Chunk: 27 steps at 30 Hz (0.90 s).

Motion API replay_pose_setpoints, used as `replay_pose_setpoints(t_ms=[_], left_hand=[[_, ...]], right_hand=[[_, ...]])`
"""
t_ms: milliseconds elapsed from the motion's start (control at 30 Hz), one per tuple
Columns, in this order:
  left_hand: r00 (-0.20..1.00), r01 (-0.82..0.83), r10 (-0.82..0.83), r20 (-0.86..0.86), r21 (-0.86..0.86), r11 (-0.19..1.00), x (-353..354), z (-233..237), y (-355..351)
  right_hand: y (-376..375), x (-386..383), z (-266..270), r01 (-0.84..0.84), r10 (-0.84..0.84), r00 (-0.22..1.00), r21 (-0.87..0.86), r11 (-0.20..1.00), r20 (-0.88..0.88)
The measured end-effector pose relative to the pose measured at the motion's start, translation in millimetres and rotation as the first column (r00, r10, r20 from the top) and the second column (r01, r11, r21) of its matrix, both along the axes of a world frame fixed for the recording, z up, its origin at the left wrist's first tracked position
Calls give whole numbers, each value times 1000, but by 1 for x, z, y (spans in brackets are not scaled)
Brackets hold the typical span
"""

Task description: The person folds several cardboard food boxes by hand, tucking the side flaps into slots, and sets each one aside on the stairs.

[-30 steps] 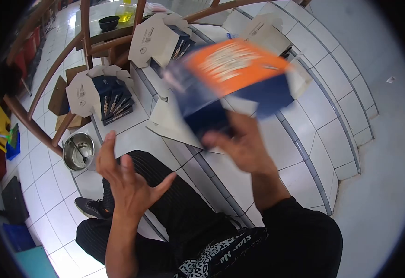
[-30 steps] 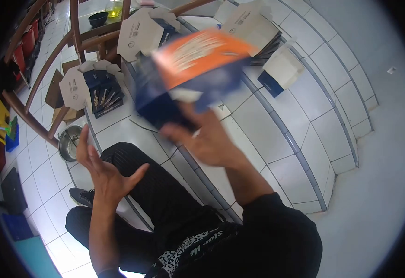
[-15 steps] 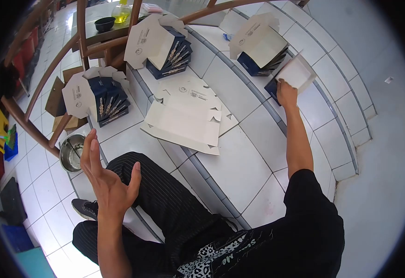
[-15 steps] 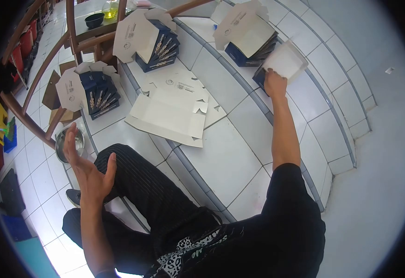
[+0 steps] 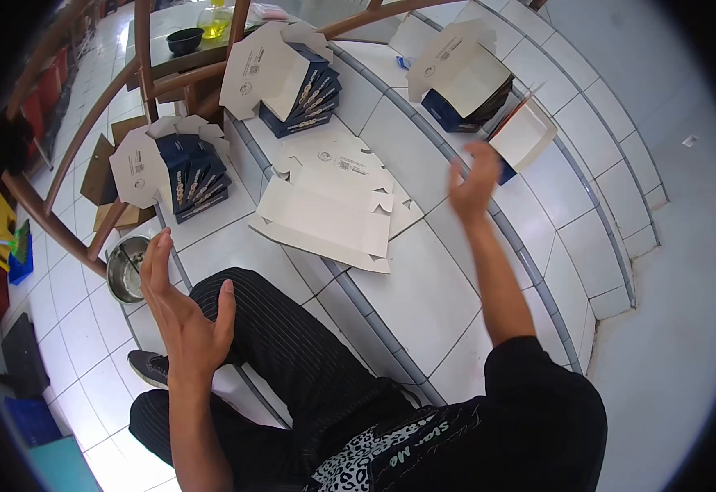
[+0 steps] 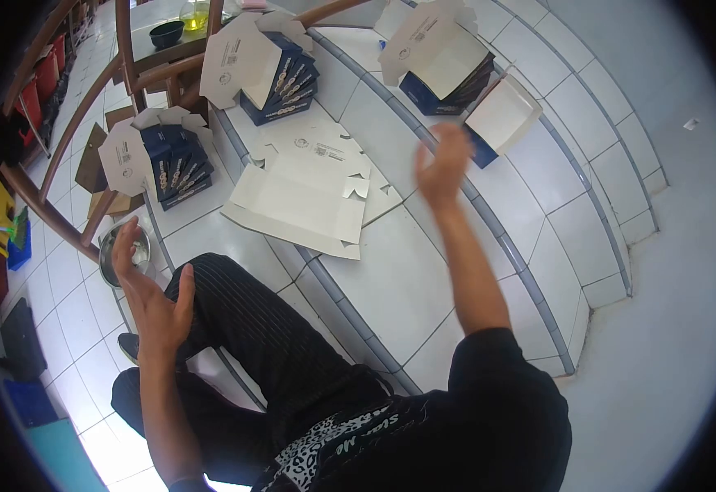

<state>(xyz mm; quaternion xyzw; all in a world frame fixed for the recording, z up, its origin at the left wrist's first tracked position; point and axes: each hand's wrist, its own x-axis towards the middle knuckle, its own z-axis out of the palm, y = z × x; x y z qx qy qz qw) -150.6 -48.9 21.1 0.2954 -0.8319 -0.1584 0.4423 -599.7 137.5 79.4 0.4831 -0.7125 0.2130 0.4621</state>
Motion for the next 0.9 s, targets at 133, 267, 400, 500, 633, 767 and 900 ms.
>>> replay_pose_setpoints(t_ms=[133, 267, 400, 500, 633, 767, 900], left_hand=[[1000, 12, -11, -11, 74, 997, 1, 3, 1], [1000, 27, -24, -20, 164, 986, 7, 4, 2], [998, 56, -50, -34, 230, 972, 12, 4, -1], [996, 88, -79, -44, 253, 963, 11, 5, -4], [995, 99, -95, -26, 296, 950, 10, 10, -4], [994, 107, -109, -12, 333, 937, 12, 12, -3], [992, 119, -123, -11, 354, 928, 12, 11, -5]], right_hand=[[-34, 108, -84, -496, 298, 823, 357, 791, 483], [-45, 133, -121, -553, 98, 746, 532, 641, 658], [-52, 115, -130, -618, 32, 645, 496, 610, 764], [-56, 100, -120, -688, 1, 570, 477, 547, 822], [-59, 87, -119, -760, -12, 460, 401, 511, 888], [-60, 79, -114, -794, -52, 145, 148, 590, 988], [-60, 84, -113, -681, 29, 481, 352, 642, 876]])
